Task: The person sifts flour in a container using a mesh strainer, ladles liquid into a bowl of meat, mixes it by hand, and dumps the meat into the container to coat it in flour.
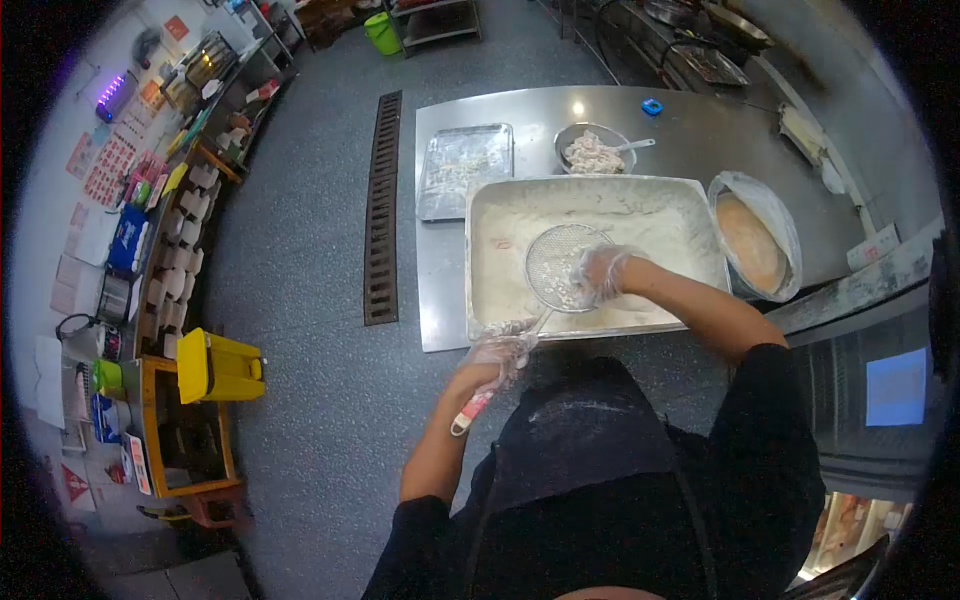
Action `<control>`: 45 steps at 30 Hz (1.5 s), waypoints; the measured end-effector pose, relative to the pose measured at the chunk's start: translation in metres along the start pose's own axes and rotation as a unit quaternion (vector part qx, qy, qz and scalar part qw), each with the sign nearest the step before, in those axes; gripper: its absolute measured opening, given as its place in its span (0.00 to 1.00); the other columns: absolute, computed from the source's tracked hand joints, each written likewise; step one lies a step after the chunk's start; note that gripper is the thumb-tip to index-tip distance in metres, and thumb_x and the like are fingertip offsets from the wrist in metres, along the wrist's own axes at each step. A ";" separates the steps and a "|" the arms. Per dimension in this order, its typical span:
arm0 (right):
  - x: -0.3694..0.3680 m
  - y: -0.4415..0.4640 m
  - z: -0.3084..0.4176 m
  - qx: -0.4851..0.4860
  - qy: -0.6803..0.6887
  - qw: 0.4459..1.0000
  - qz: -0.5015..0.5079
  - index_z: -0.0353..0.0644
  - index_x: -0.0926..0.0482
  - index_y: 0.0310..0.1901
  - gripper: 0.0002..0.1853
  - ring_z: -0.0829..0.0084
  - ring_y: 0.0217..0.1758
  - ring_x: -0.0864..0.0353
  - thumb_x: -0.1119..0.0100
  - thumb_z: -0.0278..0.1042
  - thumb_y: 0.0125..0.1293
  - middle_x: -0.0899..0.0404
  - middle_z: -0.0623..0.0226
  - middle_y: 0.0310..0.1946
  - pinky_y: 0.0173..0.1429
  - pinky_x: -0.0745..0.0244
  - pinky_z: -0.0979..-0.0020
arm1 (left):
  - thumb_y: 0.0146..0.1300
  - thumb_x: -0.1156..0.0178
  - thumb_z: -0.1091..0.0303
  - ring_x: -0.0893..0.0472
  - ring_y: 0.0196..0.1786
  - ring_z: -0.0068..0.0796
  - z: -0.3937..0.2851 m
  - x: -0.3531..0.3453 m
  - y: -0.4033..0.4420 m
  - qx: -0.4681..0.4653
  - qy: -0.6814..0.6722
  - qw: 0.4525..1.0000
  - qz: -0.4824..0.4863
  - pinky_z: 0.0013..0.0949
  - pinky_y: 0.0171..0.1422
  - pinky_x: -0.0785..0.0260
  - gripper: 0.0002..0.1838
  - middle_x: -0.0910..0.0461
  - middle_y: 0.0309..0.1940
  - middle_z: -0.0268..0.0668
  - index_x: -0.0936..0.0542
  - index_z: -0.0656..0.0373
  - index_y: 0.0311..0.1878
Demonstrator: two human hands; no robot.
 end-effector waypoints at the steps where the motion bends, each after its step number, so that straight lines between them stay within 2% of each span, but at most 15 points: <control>1: -0.003 0.001 -0.002 0.003 -0.001 1.000 0.004 0.41 0.24 0.41 0.18 0.58 0.41 0.23 0.44 0.42 0.49 0.22 0.57 0.34 0.45 0.29 0.60 | 0.59 0.43 0.63 0.36 0.17 0.14 0.004 -0.002 0.002 0.002 -0.005 1.000 -0.001 0.20 0.17 0.46 0.21 0.33 0.18 0.24 0.29 0.60 0.54; 6: -0.038 0.035 -0.028 0.127 -0.019 0.992 -0.020 0.39 0.20 0.33 0.13 0.57 0.34 0.21 0.44 0.37 0.47 0.20 0.57 0.30 0.39 0.26 0.61 | 0.59 0.44 0.64 0.34 0.14 0.16 0.007 -0.015 0.016 0.036 -0.086 0.996 -0.011 0.21 0.14 0.44 0.22 0.32 0.15 0.26 0.32 0.58 0.56; 14: -0.039 0.040 -0.069 0.037 0.001 0.999 -0.025 0.37 0.20 0.32 0.17 0.56 0.38 0.22 0.47 0.44 0.53 0.21 0.51 0.34 0.43 0.28 0.59 | 0.62 0.52 0.69 0.30 0.18 0.24 0.023 -0.047 0.057 -0.006 -0.192 0.981 -0.024 0.25 0.13 0.40 0.22 0.26 0.28 0.37 0.36 0.57 0.60; 16: -0.025 0.039 -0.103 0.088 0.045 0.995 -0.018 0.37 0.22 0.37 0.19 0.57 0.36 0.23 0.45 0.45 0.51 0.22 0.52 0.34 0.43 0.29 0.61 | 0.60 0.53 0.67 0.24 0.29 0.32 0.030 -0.052 0.070 -0.174 0.122 0.975 -0.067 0.32 0.27 0.31 0.19 0.23 0.34 0.39 0.31 0.55 0.57; 19: 0.001 0.048 -0.140 0.172 0.252 0.952 -0.039 0.45 0.23 0.42 0.21 0.64 0.28 0.25 0.40 0.44 0.44 0.23 0.56 0.25 0.36 0.29 0.65 | 0.53 0.51 0.67 0.37 0.63 0.33 0.017 -0.064 0.075 -0.088 0.460 0.881 -0.070 0.33 0.63 0.46 0.18 0.27 0.52 0.35 0.24 0.54 0.48; 24: 0.060 0.015 -0.187 0.052 0.517 0.852 -0.064 0.48 0.25 0.45 0.19 0.71 0.29 0.24 0.42 0.39 0.48 0.23 0.64 0.31 0.37 0.27 0.65 | 0.59 0.49 0.72 0.26 0.39 0.20 0.011 -0.079 0.074 -0.175 0.431 0.865 -0.188 0.24 0.39 0.31 0.14 0.24 0.46 0.37 0.26 0.64 0.48; 29: 0.048 0.075 -0.279 0.168 0.189 0.883 -0.396 0.43 0.25 0.44 0.18 0.69 0.33 0.23 0.41 0.39 0.50 0.23 0.64 0.38 0.40 0.26 0.70 | 0.60 0.49 0.72 0.26 0.37 0.20 0.040 -0.074 0.086 -0.080 0.248 0.938 -0.230 0.22 0.37 0.32 0.16 0.26 0.48 0.39 0.28 0.62 0.52; 32: 0.048 0.081 -0.294 0.018 0.382 0.881 -0.278 0.44 0.25 0.43 0.13 0.66 0.38 0.26 0.43 0.33 0.54 0.25 0.61 0.32 0.41 0.29 0.66 | 0.60 0.50 0.71 0.26 0.28 0.21 0.046 -0.077 0.087 -0.105 0.258 0.928 -0.249 0.22 0.28 0.32 0.18 0.24 0.37 0.37 0.30 0.56 0.55; 35: 0.063 0.062 -0.278 -0.113 0.124 0.938 -0.303 0.44 0.25 0.43 0.11 0.61 0.39 0.25 0.49 0.32 0.58 0.25 0.57 0.36 0.43 0.29 0.64 | 0.61 0.50 0.70 0.30 0.18 0.19 0.028 -0.075 0.090 -0.403 0.572 0.644 -0.310 0.22 0.18 0.38 0.19 0.27 0.23 0.30 0.31 0.52 0.57; 36: 0.027 0.104 -0.307 -0.125 0.127 0.913 -0.367 0.42 0.25 0.41 0.13 0.59 0.40 0.25 0.50 0.40 0.58 0.24 0.54 0.35 0.44 0.30 0.62 | 0.61 0.50 0.70 0.31 0.17 0.18 0.045 -0.073 0.092 -0.276 0.354 0.843 -0.296 0.21 0.17 0.40 0.19 0.28 0.21 0.29 0.31 0.52 0.57; 37: 0.000 0.121 -0.326 -0.133 0.128 0.885 -0.426 0.40 0.24 0.39 0.18 0.57 0.42 0.24 0.50 0.48 0.58 0.23 0.52 0.34 0.46 0.30 0.60 | 0.61 0.50 0.70 0.32 0.17 0.17 0.043 -0.077 0.095 -0.194 0.233 0.918 -0.257 0.21 0.16 0.41 0.19 0.29 0.20 0.28 0.31 0.51 0.57; 40: 0.026 0.069 -0.258 0.005 0.121 0.891 -0.437 0.41 0.25 0.38 0.18 0.56 0.38 0.24 0.51 0.48 0.59 0.23 0.52 0.32 0.42 0.29 0.60 | 0.61 0.49 0.69 0.31 0.17 0.16 -0.009 -0.103 0.082 0.038 -0.224 0.937 -0.266 0.19 0.16 0.41 0.20 0.28 0.21 0.27 0.31 0.51 0.58; 41: 0.038 0.053 -0.223 0.068 0.151 0.896 -0.413 0.42 0.25 0.37 0.17 0.56 0.36 0.24 0.51 0.48 0.59 0.23 0.53 0.32 0.40 0.29 0.60 | 0.61 0.49 0.69 0.31 0.17 0.16 0.012 -0.097 0.082 0.038 -0.234 0.931 -0.279 0.19 0.16 0.41 0.20 0.28 0.21 0.27 0.31 0.51 0.58; 44: 0.041 0.029 -0.125 0.088 0.226 0.955 -0.170 0.44 0.22 0.38 0.11 0.58 0.33 0.24 0.48 0.39 0.57 0.23 0.54 0.29 0.42 0.28 0.62 | 0.61 0.48 0.68 0.31 0.18 0.15 0.067 -0.084 0.079 -0.148 0.225 0.917 -0.293 0.18 0.17 0.41 0.20 0.27 0.22 0.27 0.32 0.52 0.58; 45: -0.039 0.075 -0.123 0.147 0.239 0.920 -0.275 0.43 0.22 0.36 0.11 0.57 0.34 0.24 0.47 0.40 0.56 0.23 0.53 0.29 0.41 0.28 0.62 | 0.61 0.47 0.68 0.31 0.18 0.14 0.067 -0.080 0.081 -0.149 0.139 0.941 -0.271 0.18 0.17 0.41 0.20 0.27 0.23 0.27 0.32 0.52 0.58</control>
Point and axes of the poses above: each hand's wrist, its own y-axis towards the middle knuckle, its own x-axis out of the back of the hand, z = x × y, the point moved 1 cm from there along y, towards the middle knuckle
